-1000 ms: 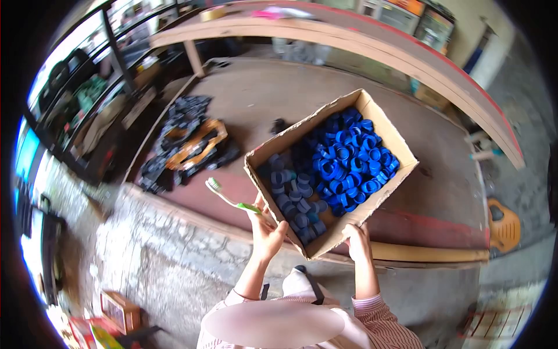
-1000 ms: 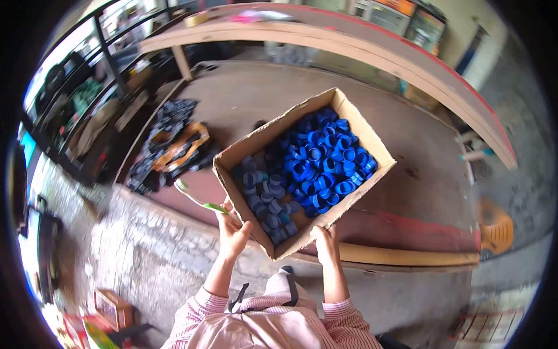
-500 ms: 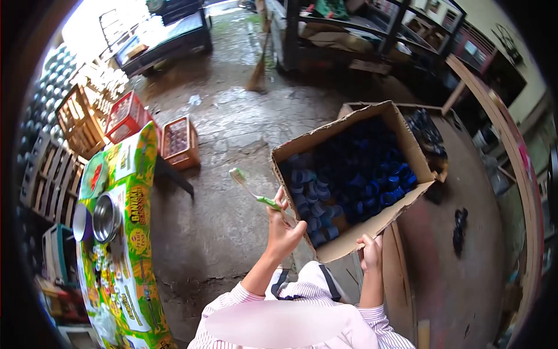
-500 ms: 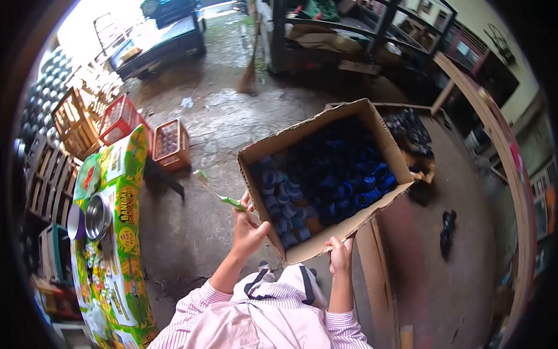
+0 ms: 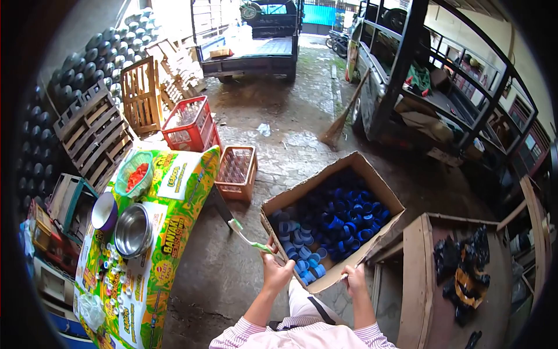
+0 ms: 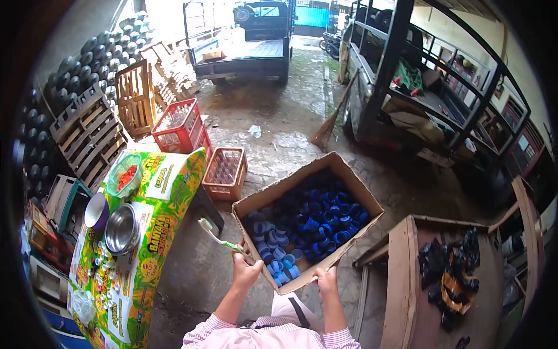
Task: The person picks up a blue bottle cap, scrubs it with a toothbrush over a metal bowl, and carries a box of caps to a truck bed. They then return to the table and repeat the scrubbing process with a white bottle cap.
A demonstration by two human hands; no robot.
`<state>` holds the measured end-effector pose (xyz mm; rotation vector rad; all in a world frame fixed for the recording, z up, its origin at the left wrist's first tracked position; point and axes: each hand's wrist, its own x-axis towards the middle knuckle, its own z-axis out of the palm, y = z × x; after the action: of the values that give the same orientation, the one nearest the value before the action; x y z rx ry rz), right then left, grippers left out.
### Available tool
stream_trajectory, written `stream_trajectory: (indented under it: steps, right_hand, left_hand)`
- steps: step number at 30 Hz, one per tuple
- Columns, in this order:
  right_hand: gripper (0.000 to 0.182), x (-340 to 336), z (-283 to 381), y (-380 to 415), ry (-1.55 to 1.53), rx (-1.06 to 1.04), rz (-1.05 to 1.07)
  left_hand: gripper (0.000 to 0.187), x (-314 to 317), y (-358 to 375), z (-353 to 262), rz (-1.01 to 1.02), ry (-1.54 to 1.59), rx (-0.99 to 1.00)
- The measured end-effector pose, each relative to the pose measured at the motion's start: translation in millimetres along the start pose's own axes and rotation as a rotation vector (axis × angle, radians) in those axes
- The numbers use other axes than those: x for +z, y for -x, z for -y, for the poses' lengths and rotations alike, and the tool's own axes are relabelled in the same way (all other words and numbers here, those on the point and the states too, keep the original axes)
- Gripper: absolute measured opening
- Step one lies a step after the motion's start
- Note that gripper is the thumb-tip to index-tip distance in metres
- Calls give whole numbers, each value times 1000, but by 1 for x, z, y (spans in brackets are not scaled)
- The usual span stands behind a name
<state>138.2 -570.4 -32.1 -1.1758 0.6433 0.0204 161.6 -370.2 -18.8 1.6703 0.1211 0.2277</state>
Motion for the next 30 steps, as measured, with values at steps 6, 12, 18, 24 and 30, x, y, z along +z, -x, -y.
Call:
stream_trajectory:
  steps: [6,12,18,24,30]
  right_hand:
    - [57,65,46,-121,-9,-26,32]
    - [54,110,96,-229,68,-3,34]
    - [37,157,119,-360,65,-3,154]
    - [27,253,159,-451,84,-5,198]
    - [29,328,199,-532,135,25,213]
  left_hand:
    - [72,33,-137,-1,-21,74,-32]
    - [54,73,-251,7,-89,84,2]
    - [59,101,-372,53,-141,25,17]
    - [62,91,-500,42,-149,55,98]
    - [62,98,-609,56,-218,18,62]
